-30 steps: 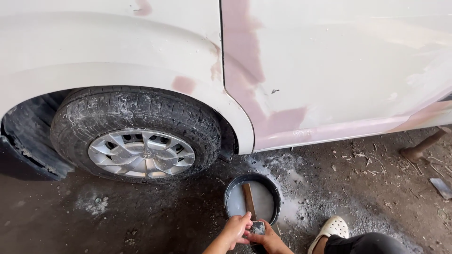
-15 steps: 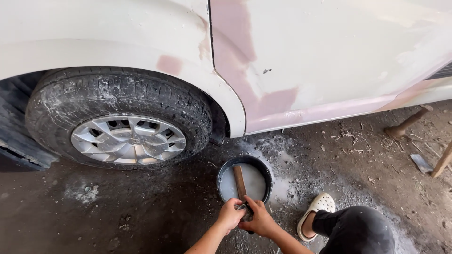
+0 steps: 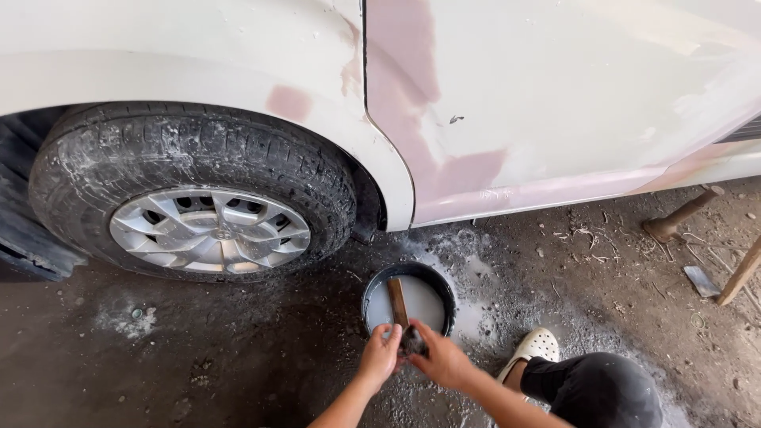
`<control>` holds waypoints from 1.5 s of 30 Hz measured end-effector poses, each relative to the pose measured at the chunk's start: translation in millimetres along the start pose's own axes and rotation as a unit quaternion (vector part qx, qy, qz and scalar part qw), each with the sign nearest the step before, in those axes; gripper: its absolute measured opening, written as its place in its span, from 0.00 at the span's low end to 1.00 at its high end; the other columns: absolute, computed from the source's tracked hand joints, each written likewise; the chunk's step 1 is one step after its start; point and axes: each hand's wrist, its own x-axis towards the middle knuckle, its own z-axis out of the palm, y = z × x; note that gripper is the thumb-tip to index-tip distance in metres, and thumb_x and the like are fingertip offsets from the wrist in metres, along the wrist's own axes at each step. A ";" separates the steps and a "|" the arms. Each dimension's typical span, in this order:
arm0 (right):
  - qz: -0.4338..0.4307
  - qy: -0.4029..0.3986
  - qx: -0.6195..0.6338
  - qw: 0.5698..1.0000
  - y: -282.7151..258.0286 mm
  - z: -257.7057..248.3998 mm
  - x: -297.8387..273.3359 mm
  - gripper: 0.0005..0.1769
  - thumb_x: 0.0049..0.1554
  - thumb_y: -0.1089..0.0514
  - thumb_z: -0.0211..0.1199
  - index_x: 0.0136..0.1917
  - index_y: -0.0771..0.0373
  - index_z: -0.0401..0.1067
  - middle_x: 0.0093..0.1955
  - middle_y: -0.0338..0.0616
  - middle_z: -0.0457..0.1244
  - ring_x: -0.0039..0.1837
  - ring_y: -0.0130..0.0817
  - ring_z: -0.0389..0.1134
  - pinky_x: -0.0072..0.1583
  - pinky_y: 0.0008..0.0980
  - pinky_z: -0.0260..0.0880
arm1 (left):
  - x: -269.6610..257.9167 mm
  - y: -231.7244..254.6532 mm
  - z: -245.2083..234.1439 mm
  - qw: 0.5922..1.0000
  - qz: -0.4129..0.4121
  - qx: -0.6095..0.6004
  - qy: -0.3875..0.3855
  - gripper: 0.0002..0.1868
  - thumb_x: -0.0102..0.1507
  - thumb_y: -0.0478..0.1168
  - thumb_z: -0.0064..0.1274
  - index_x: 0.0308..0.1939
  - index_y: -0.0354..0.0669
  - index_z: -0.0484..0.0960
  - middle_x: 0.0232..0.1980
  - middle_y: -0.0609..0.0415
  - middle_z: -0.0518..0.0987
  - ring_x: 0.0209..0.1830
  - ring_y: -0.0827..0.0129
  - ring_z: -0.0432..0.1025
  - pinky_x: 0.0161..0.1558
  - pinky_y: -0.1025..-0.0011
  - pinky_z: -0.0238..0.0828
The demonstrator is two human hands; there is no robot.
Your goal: The person sands a section of a white car's body panel near the rear wheel using a sanding block and water. They repeatedly dip the sanding block into a bucket of water and rub the surface of the car, occasionally touching the panel with their hand.
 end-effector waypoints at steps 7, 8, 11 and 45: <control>-0.124 -0.028 -0.200 0.972 -18.0 -99.3 23.9 0.47 0.60 0.48 0.63 0.82 0.45 0.38 0.77 0.57 0.54 0.68 0.59 0.63 0.67 0.48 0.64 | 30.6 -49.3 -22.8 0.959 0.160 0.232 0.034 0.23 0.68 0.59 0.50 0.47 0.41 0.82 0.42 0.49 0.85 0.42 0.60 0.81 0.46 0.63 0.76; -0.119 -0.017 -0.190 0.974 -13.6 -102.8 27.9 0.48 0.59 0.48 0.63 0.82 0.45 0.38 0.75 0.55 0.56 0.67 0.56 0.65 0.67 0.47 0.66 | 20.4 -43.1 -23.5 0.953 0.141 0.267 0.018 0.23 0.66 0.58 0.51 0.46 0.42 0.82 0.42 0.49 0.85 0.42 0.59 0.80 0.46 0.61 0.76; -0.136 0.010 -0.185 0.973 -5.5 -105.4 42.1 0.48 0.57 0.48 0.62 0.82 0.48 0.39 0.72 0.54 0.58 0.65 0.55 0.66 0.65 0.47 0.67 | 7.0 -35.3 -26.6 0.933 0.117 0.341 -0.010 0.22 0.65 0.57 0.53 0.45 0.41 0.81 0.43 0.48 0.84 0.44 0.56 0.79 0.47 0.59 0.76; 0.044 0.095 0.061 0.993 57.6 -83.6 99.8 0.43 0.54 0.44 0.65 0.75 0.59 0.51 0.56 0.63 0.67 0.59 0.57 0.71 0.60 0.47 0.69 | 152.0 -43.4 62.5 0.992 0.082 0.070 0.061 0.22 0.69 0.55 0.52 0.51 0.39 0.85 0.43 0.54 0.83 0.43 0.67 0.77 0.46 0.68 0.73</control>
